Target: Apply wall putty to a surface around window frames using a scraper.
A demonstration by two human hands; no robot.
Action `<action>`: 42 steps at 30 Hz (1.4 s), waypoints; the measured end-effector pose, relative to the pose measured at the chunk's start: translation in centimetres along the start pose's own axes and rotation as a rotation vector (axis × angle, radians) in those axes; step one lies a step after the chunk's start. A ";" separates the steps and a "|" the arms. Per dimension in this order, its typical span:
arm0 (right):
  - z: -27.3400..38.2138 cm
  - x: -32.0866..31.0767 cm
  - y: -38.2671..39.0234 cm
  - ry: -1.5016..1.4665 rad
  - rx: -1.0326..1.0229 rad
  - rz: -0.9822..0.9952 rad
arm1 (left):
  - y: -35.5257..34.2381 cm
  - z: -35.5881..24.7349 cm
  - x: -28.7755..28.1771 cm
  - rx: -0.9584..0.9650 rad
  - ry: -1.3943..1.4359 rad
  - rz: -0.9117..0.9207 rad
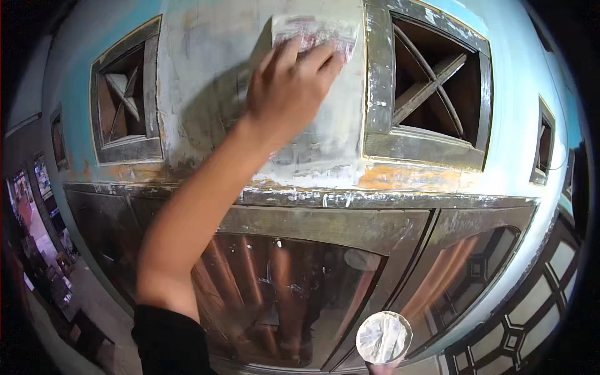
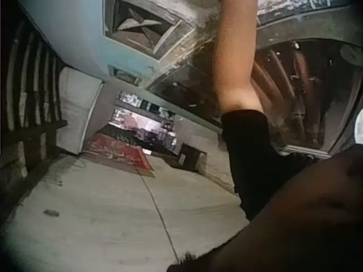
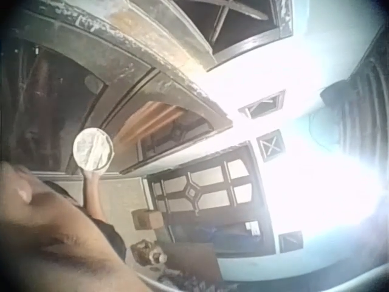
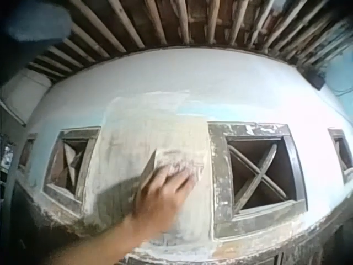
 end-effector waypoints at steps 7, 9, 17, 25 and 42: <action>0.2 -5.4 -1.9 0.998 -0.671 0.482 | 7.3 -6.0 -8.2 -0.021 0.168 0.200; 0.0 -5.7 -2.6 1.168 -0.721 0.472 | 6.8 -5.5 -9.2 -0.002 0.125 0.151; 0.0 -4.6 -2.3 1.771 -0.873 0.387 | -4.4 0.8 -0.3 -0.105 0.121 0.007; 0.5 2.1 -0.4 0.719 -0.417 0.178 | 4.3 -3.3 -2.2 -0.027 0.141 0.032; 4.1 -8.0 -4.0 0.771 -0.488 0.235 | 7.7 1.1 -4.1 -0.138 0.103 0.086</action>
Point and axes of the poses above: each hand's wrist, its own y-axis away from the middle knuckle, its own x-axis out of the palm, z = x × y, the point moved 1 cm from there along -y, towards the middle knuckle, and after that the axes turned 6 degrees about -x, right-handed, at the moved point
